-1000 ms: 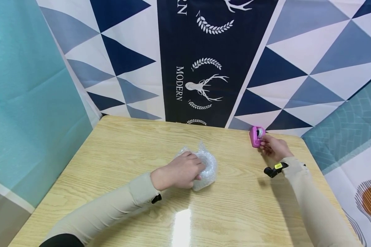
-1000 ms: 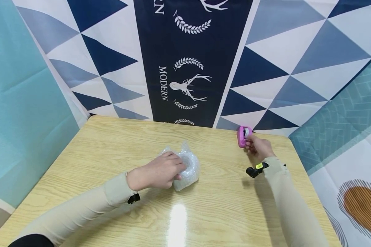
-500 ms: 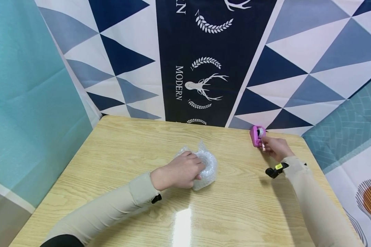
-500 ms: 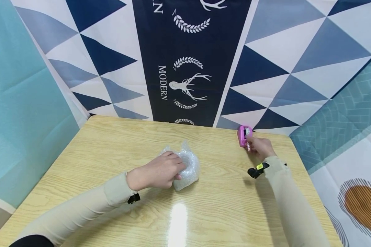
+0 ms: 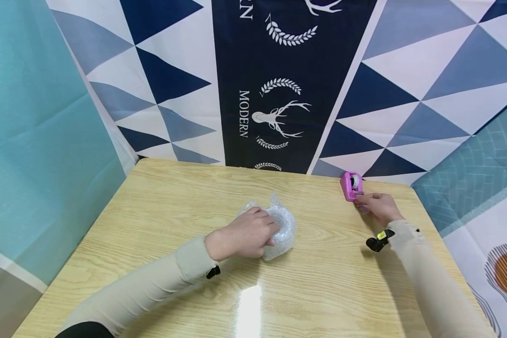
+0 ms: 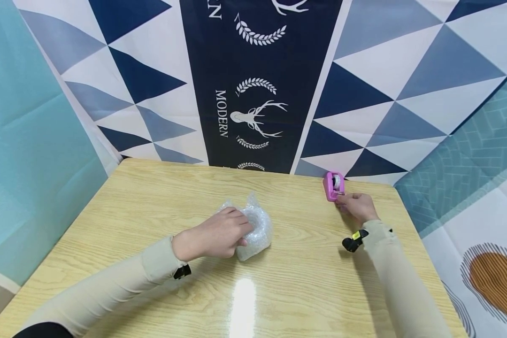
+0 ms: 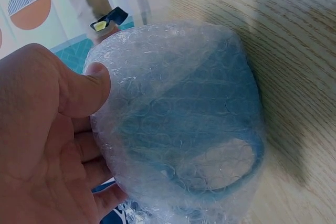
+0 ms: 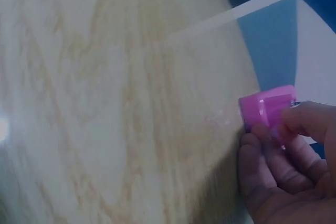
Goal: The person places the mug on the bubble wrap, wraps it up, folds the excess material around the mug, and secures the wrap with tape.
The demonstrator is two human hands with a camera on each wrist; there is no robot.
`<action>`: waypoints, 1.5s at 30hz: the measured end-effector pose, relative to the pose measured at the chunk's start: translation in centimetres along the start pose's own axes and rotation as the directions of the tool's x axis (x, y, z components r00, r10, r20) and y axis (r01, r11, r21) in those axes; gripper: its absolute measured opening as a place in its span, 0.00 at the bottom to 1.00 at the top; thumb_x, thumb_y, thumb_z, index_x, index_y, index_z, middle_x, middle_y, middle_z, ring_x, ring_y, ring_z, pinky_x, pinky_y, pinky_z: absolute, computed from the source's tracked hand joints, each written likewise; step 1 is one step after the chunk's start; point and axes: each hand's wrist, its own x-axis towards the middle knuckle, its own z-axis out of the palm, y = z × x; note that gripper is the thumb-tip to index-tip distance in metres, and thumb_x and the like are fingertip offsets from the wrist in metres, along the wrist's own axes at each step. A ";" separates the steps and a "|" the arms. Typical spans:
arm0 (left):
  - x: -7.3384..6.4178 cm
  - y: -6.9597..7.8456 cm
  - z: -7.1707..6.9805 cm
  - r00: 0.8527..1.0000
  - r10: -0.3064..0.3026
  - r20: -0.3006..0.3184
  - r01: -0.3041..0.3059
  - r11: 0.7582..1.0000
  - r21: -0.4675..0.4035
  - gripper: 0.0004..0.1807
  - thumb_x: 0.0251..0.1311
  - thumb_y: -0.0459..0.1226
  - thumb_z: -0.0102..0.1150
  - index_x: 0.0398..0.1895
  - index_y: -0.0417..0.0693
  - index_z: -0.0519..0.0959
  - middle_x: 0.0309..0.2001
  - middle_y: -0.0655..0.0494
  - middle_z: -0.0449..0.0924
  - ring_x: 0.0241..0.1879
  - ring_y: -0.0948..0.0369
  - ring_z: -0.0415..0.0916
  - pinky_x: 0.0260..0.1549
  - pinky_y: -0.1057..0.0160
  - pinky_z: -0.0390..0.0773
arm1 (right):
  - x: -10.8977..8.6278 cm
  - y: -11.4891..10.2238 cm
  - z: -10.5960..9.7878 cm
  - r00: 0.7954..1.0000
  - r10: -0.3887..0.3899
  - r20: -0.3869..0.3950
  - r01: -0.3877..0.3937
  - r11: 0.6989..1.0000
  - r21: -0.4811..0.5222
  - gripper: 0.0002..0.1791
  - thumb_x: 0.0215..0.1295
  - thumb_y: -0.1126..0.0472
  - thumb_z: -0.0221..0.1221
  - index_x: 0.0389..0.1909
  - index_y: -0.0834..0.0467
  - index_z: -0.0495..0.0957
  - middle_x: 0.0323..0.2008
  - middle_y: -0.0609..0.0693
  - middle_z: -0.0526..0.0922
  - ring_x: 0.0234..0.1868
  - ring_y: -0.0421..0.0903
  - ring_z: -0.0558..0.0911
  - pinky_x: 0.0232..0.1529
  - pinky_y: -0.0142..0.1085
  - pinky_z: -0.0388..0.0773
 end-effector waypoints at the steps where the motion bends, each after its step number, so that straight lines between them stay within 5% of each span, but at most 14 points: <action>1: 0.0 0.0 0.0 1.000 0.001 -0.002 -0.001 1.000 0.000 0.19 0.73 0.50 0.55 0.59 0.51 0.80 0.59 0.60 0.83 0.63 0.58 0.76 0.69 0.55 0.68 | 0.0 0.1 0.1 1.000 -0.010 -0.014 0.010 1.000 -0.005 0.27 0.75 0.52 0.59 0.61 0.71 0.73 0.32 0.37 0.85 0.37 0.31 0.83 0.42 0.26 0.84; 5: 0.0 0.0 0.1 1.000 0.006 -0.012 -0.006 1.000 -0.001 0.20 0.73 0.50 0.55 0.60 0.51 0.80 0.60 0.59 0.82 0.64 0.58 0.76 0.70 0.54 0.68 | 0.1 0.5 0.1 0.996 -0.017 -0.090 0.012 0.998 -0.056 0.17 0.73 0.55 0.61 0.49 0.67 0.77 0.30 0.39 0.84 0.34 0.32 0.84 0.40 0.27 0.84; 9: 0.0 0.0 0.1 1.000 0.012 -0.028 -0.012 1.000 -0.007 0.19 0.73 0.49 0.56 0.59 0.51 0.80 0.60 0.59 0.83 0.63 0.58 0.77 0.69 0.54 0.68 | -0.3 0.7 0.1 0.992 -0.018 -0.128 0.003 0.993 -0.115 0.19 0.71 0.52 0.63 0.49 0.64 0.79 0.29 0.37 0.85 0.34 0.31 0.82 0.38 0.22 0.77; 16: -0.2 -0.4 0.0 0.998 0.022 -0.058 -0.026 0.996 -0.080 0.16 0.71 0.49 0.58 0.53 0.50 0.82 0.56 0.59 0.85 0.61 0.56 0.78 0.70 0.52 0.68 | -2.9 -0.3 2.3 0.994 -0.109 -0.013 0.108 0.993 -0.047 0.27 0.76 0.45 0.56 0.55 0.68 0.73 0.36 0.43 0.88 0.37 0.33 0.86 0.43 0.30 0.85; 21: 0.0 -0.8 0.1 0.998 0.010 -0.057 -0.017 0.991 -0.131 0.16 0.70 0.50 0.59 0.52 0.51 0.83 0.52 0.60 0.86 0.60 0.56 0.79 0.70 0.52 0.68 | -5.5 -2.3 5.7 0.963 -0.251 0.103 0.261 0.960 -0.105 0.23 0.77 0.57 0.55 0.60 0.72 0.70 0.44 0.59 0.85 0.36 0.40 0.85 0.41 0.38 0.87; 30: 0.2 -1.1 1.0 0.986 0.015 -0.168 -0.036 0.992 -0.119 0.22 0.65 0.60 0.61 0.44 0.53 0.83 0.43 0.62 0.87 0.52 0.57 0.80 0.64 0.54 0.71 | -10.7 -6.8 11.0 0.847 -0.399 0.352 0.431 0.902 -0.013 0.16 0.73 0.67 0.56 0.55 0.73 0.72 0.39 0.68 0.83 0.39 0.52 0.86 0.43 0.41 0.87; 35: 0.4 -1.2 1.7 0.974 0.014 -0.226 -0.036 0.995 -0.095 0.24 0.61 0.63 0.64 0.41 0.55 0.84 0.38 0.65 0.86 0.46 0.60 0.79 0.61 0.56 0.72 | -13.0 -8.4 12.6 0.741 -0.483 0.467 0.539 0.842 0.015 0.11 0.73 0.70 0.55 0.51 0.71 0.75 0.38 0.68 0.82 0.35 0.51 0.85 0.40 0.39 0.86; 41: 0.6 -1.1 1.8 0.976 -0.007 -0.216 -0.019 0.992 -0.122 0.23 0.58 0.63 0.67 0.32 0.55 0.83 0.28 0.67 0.81 0.41 0.61 0.78 0.58 0.56 0.73 | -14.9 -9.9 13.6 0.600 -0.535 0.595 0.648 0.761 0.031 0.08 0.74 0.70 0.56 0.48 0.69 0.77 0.35 0.61 0.84 0.31 0.43 0.82 0.36 0.37 0.85; 45: 0.7 -0.9 1.7 0.978 -0.023 -0.209 -0.004 0.992 -0.127 0.23 0.57 0.63 0.68 0.35 0.55 0.84 0.31 0.67 0.84 0.44 0.61 0.79 0.58 0.56 0.73 | -15.4 -10.7 14.0 0.559 -0.488 0.670 0.669 0.743 -0.017 0.20 0.70 0.73 0.57 0.61 0.66 0.69 0.31 0.56 0.84 0.29 0.44 0.82 0.33 0.34 0.81</action>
